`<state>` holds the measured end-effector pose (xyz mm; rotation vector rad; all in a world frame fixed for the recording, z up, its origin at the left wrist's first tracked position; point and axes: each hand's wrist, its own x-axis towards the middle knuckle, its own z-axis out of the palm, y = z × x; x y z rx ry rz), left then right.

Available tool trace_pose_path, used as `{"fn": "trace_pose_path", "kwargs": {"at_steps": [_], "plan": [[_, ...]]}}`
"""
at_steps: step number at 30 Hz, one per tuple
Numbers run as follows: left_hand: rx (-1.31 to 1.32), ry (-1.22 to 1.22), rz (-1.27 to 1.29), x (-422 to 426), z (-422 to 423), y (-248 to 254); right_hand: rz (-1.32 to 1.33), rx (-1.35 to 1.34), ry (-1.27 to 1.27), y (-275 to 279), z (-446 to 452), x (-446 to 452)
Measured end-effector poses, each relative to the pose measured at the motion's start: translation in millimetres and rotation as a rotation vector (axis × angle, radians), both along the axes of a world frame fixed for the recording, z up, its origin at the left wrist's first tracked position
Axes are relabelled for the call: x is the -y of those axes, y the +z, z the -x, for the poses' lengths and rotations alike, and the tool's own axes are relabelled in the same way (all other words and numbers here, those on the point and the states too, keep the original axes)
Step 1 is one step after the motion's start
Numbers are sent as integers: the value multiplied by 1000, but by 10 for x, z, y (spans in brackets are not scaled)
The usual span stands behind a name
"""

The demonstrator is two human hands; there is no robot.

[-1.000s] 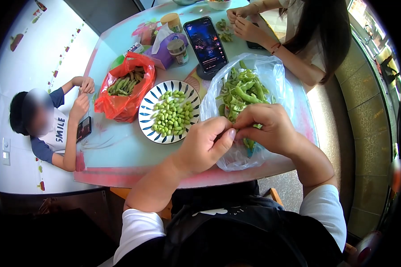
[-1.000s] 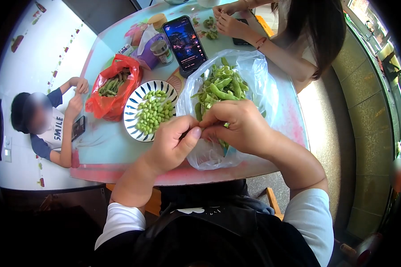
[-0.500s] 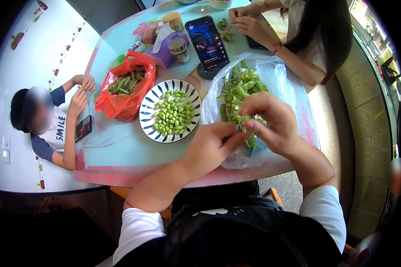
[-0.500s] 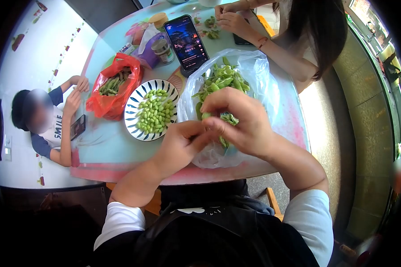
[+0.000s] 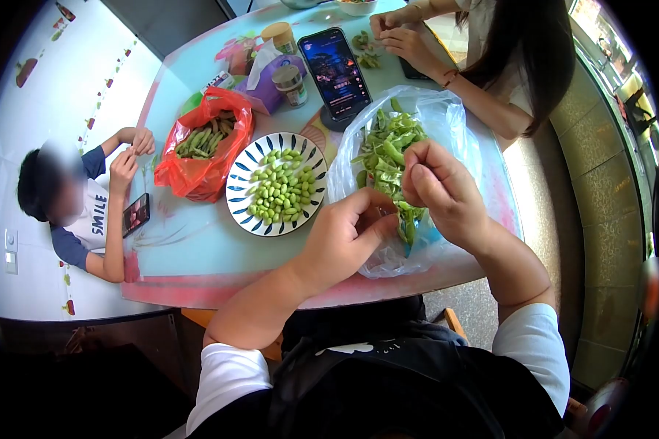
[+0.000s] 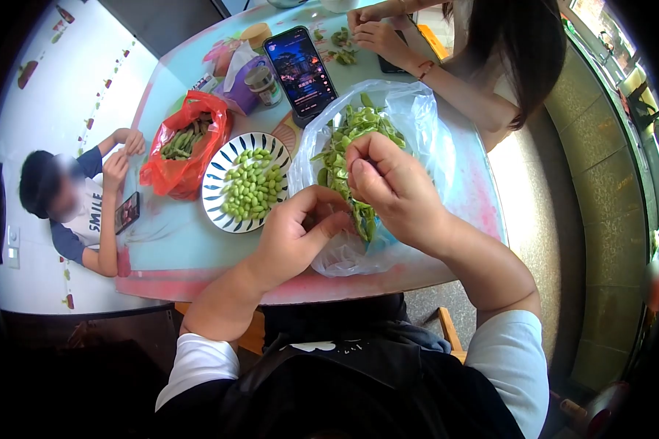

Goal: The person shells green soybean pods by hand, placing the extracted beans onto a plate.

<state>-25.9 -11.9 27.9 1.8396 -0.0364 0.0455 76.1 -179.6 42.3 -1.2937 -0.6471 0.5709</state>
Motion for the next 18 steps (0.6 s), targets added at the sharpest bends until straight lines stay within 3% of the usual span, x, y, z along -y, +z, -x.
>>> {"fn": "trace_pose_path", "kwargs": {"at_steps": [2, 5, 10, 11, 18], "plan": [[-21, -15, 0, -10, 7, 29, -60, -61, -2, 3, 22, -8], [29, -17, 270, 5, -14, -110, -123, -138, 3, 26, 34, 4], [76, 11, 202, -14, 25, -29, -214, -501, 66, 85, -30, -62], [86, 25, 205, -11, 28, -31, -316, -587, 171, -28, -125, -27], [315, 129, 37, -70, 33, -50, -261, -757, 257, -36, -135, -23]]}}
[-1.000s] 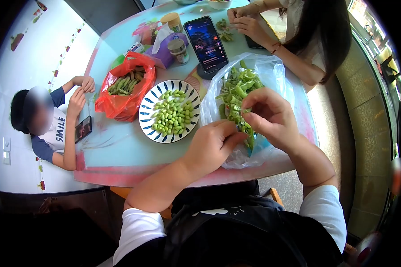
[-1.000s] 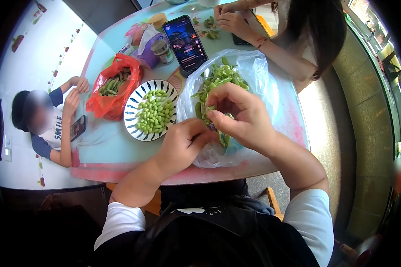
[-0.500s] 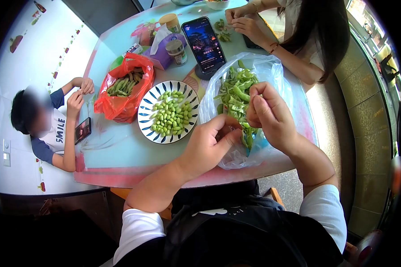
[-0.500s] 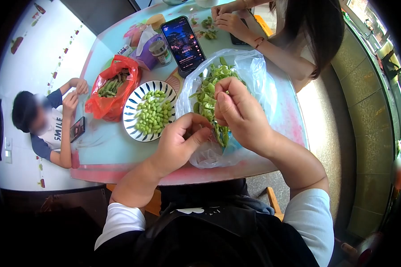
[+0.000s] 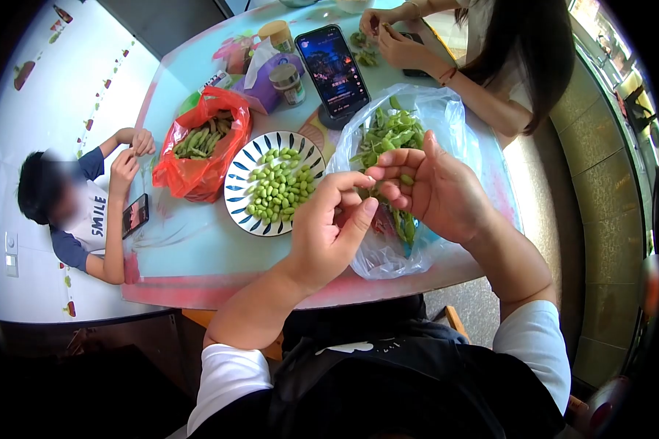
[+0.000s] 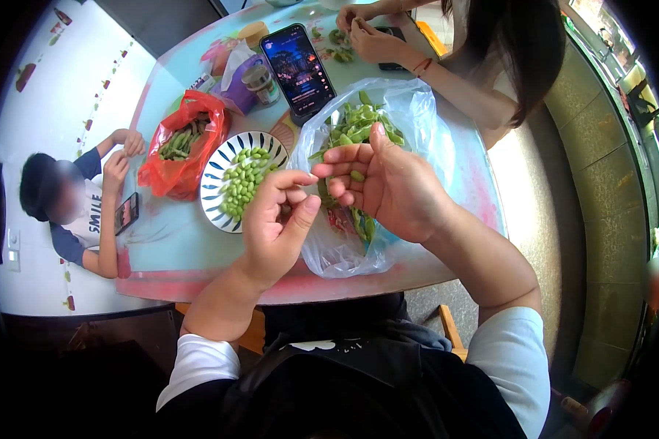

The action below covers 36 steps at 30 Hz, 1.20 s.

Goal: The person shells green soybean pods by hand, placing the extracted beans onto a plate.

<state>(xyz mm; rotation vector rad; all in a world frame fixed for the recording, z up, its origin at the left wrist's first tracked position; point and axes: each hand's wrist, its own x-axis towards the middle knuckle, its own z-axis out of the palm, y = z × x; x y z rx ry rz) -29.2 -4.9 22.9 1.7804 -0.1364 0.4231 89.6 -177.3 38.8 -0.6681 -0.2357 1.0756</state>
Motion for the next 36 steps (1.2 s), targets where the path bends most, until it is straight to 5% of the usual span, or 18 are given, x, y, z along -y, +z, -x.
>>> {"fn": "trace_pose_path", "kwargs": {"at_steps": [4, 15, 20, 23, 26, 29, 32, 36], "plan": [[273, 121, -266, -5, -38, 12, 6, 38, 10, 25, 87, -56], [361, 225, -550, 0, -37, 61, -59, 120, 95, -3, 235, -99], [-188, 633, -681, -557, -118, 184, 50, 279, -15, 85, 199, -103], [-499, 652, -805, -734, -144, 95, -4, 273, 1, 22, 185, -90], [-93, 582, -870, -670, -116, 113, 42, 315, -35, 39, 219, -83], [-6, 17, 51, -514, -185, 67, 119, 541, -126, 39, 253, -36], [-264, -387, 923, -352, -141, 99, 221, 815, -207, 3, 237, 35], [-338, -375, 1187, -258, -143, 123, 427, 1188, -371, -26, 175, 88]]}}
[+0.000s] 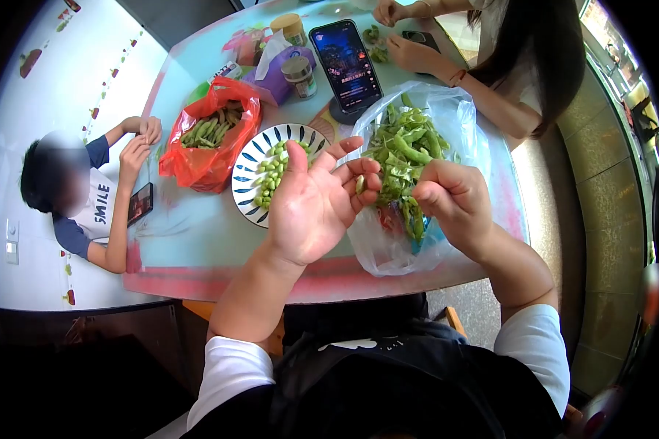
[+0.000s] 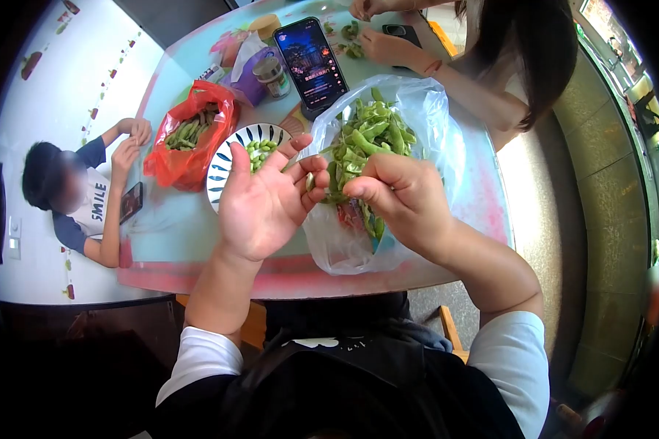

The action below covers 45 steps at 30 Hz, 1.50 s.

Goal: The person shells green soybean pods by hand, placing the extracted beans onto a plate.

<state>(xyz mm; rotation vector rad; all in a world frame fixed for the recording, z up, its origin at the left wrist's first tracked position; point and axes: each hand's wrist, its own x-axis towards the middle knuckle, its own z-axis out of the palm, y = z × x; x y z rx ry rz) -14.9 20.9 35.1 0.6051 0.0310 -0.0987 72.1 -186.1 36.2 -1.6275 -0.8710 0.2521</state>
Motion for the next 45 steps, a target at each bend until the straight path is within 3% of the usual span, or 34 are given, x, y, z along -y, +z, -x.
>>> {"fn": "trace_pose_path", "kwargs": {"at_steps": [2, 10, 14, 17, 20, 21, 24, 25, 30, 40, 42, 45], "plan": [[36, -29, -10, -8, -5, -28, -6, 315, -114, -5, 16, -89], [78, -83, -100, 141, 51, 27, 36, 775, -38, 0, 9, -237], [89, -100, -108, 183, 58, 60, 44, 779, -26, -9, -9, -220], [71, -61, -258, 175, 56, -10, 54, 604, -60, -18, 22, -149], [214, 134, -1039, 123, 74, -155, 78, 300, -72, 6, 6, -127], [343, 313, -1133, 172, 58, -163, 134, 145, -61, 98, 26, -117], [512, 479, -1555, 192, 86, -74, 132, -126, -15, 124, 30, -119], [547, 580, -1575, 224, 70, -73, 141, -34, -14, 119, 28, -118], [550, 632, -1549, 205, 61, -138, 117, 474, -30, -4, 31, -155], [464, 576, -1594, 158, 56, -95, 124, 525, -36, -32, 36, -163], [414, 531, -1486, 162, 58, -131, 221, 532, -62, 40, 17, -97], [369, 474, -1314, 176, 52, -214, 183, 747, -191, 57, -67, -115]]}}
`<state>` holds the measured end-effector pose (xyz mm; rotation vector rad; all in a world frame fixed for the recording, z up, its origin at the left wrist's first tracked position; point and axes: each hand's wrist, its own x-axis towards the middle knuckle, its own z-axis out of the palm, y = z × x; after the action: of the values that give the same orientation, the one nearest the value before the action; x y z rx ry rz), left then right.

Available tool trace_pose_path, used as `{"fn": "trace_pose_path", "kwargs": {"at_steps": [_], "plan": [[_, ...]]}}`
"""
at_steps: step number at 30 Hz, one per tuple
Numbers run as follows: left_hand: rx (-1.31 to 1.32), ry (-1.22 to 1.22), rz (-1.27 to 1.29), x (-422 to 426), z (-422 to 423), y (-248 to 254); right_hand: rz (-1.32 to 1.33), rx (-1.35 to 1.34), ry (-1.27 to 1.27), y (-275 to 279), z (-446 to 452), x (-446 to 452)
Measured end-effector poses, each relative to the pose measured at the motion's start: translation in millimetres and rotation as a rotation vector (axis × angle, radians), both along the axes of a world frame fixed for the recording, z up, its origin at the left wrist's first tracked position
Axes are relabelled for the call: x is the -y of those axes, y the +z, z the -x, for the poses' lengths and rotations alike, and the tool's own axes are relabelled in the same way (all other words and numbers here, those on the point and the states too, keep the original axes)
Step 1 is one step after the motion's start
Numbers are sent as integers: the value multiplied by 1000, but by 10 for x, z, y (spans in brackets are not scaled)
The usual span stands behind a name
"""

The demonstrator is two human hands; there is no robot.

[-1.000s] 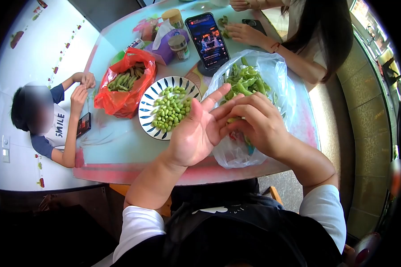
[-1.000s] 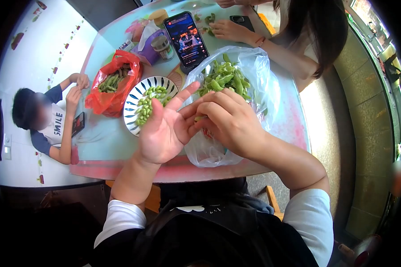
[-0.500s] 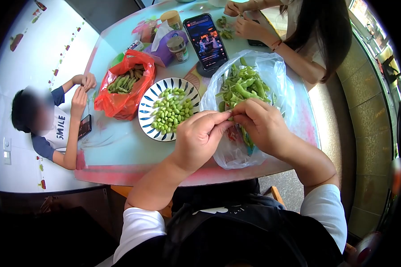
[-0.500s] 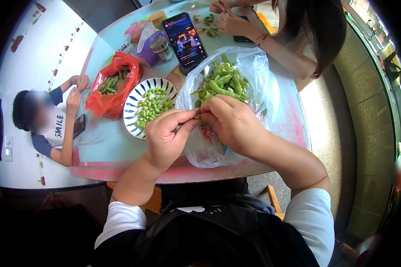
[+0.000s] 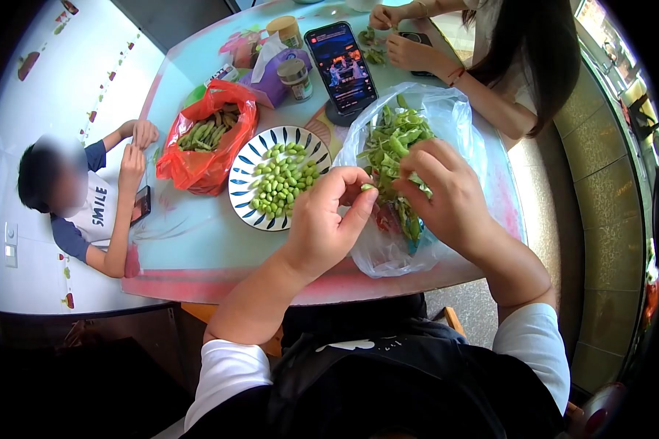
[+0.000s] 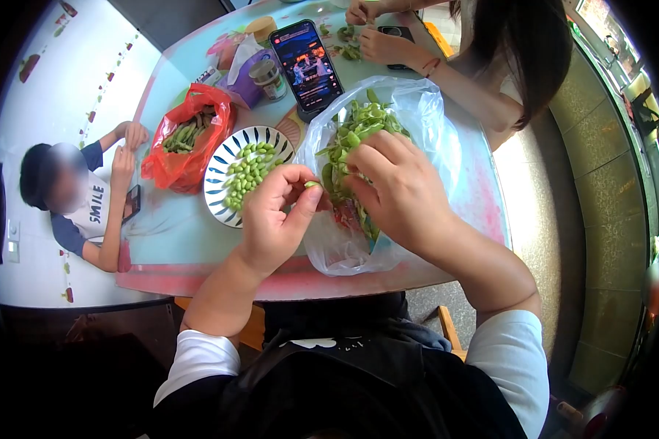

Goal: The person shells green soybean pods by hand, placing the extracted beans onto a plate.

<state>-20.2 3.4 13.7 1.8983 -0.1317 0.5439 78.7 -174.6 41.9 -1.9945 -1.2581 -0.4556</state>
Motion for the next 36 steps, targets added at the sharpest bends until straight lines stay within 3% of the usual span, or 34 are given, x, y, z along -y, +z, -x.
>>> {"fn": "trace_pose_path", "kwargs": {"at_steps": [7, 16, 31, 36], "plan": [[-176, -119, 104, 18, 44, 111, 82, -111, -16, -35, 42, 2], [-141, -169, 199, -6, 59, 41, 170, -108, 4, -5, 48, 49], [-3, -200, -131, -19, 34, 89, 197, -168, 42, -44, 58, 72], [-127, -186, 214, 16, 31, 68, 157, -171, -35, -17, 72, 69]]}}
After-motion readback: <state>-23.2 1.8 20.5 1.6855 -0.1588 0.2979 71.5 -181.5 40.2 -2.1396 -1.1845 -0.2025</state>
